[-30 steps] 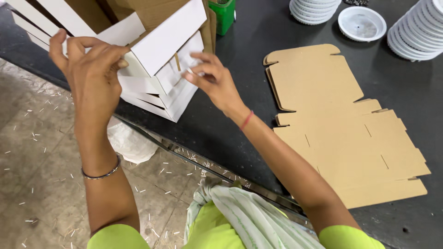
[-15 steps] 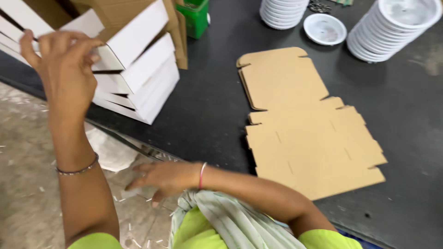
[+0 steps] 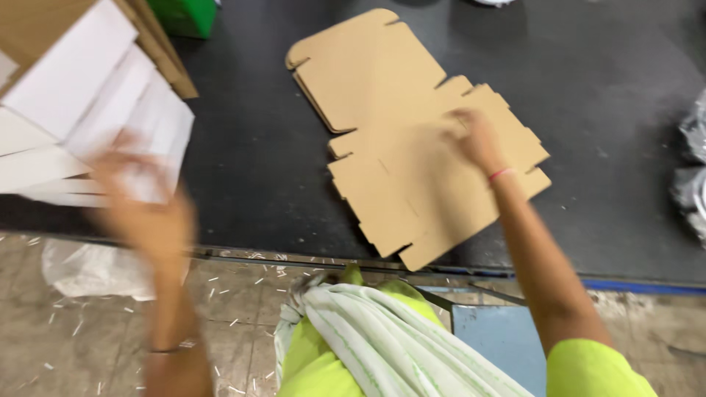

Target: The person folds flat cardboard blanks into open boxes at a workbench, pressing the sides and tucking the white inner panels into place, then stacks the finished boxes on the table. At the end they move a stack of boxes aside and reach for round white light fixture parts on the bench.

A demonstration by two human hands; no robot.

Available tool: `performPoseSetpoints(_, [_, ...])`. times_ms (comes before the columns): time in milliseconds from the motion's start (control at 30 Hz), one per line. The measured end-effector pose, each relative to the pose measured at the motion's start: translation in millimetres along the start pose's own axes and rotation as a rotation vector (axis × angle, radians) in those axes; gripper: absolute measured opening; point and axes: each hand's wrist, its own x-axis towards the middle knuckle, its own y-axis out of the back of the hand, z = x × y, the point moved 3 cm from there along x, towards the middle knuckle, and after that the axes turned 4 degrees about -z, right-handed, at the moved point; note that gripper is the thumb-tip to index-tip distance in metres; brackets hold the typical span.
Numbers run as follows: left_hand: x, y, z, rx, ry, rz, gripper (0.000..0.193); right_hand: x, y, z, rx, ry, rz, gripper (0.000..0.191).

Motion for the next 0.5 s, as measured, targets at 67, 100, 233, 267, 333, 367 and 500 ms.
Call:
performPoseSetpoints(67, [-43.8,-64.7,14.0,-0.028,-0.064,-0.108,0.024,-10.4,33.9,59.9,-0.145,-0.156,0.100,0.053])
performPoseSetpoints(100, [-72.3,-99.4,16.9,-0.230,0.142,-0.246,0.036,-17.5,45.5,80.9,-0.214,-0.262,0.123,0.057])
performPoseSetpoints(233, [-162.5,-201.3,27.0,-0.688,0.575,-0.458,0.061,-40.9,64.9,112.4,-0.219,-0.490,-0.048,0.073])
performPoseSetpoints(267, [-174.9,-213.7,28.9,-0.672,0.560,-0.491,0.062,-46.0,63.6,115.3,-0.145,-0.522,-0.113,0.071])
performPoseSetpoints(333, [-192.1,-229.7,32.6,-0.634,0.539,-0.553,0.063,-58.6,62.0,112.6,-0.046,-0.555,-0.165,0.069])
performPoseSetpoints(367, [-189.6,-232.2,30.1,-0.547,0.484,-0.519,0.061,-63.9,63.9,110.0,-0.022,-0.557,-0.146,0.068])
performPoseSetpoints(500, [-148.4,-238.6,0.7,-0.346,0.478,-0.464,0.055,-122.8,57.5,99.8,0.325,-0.791,-0.071,0.061])
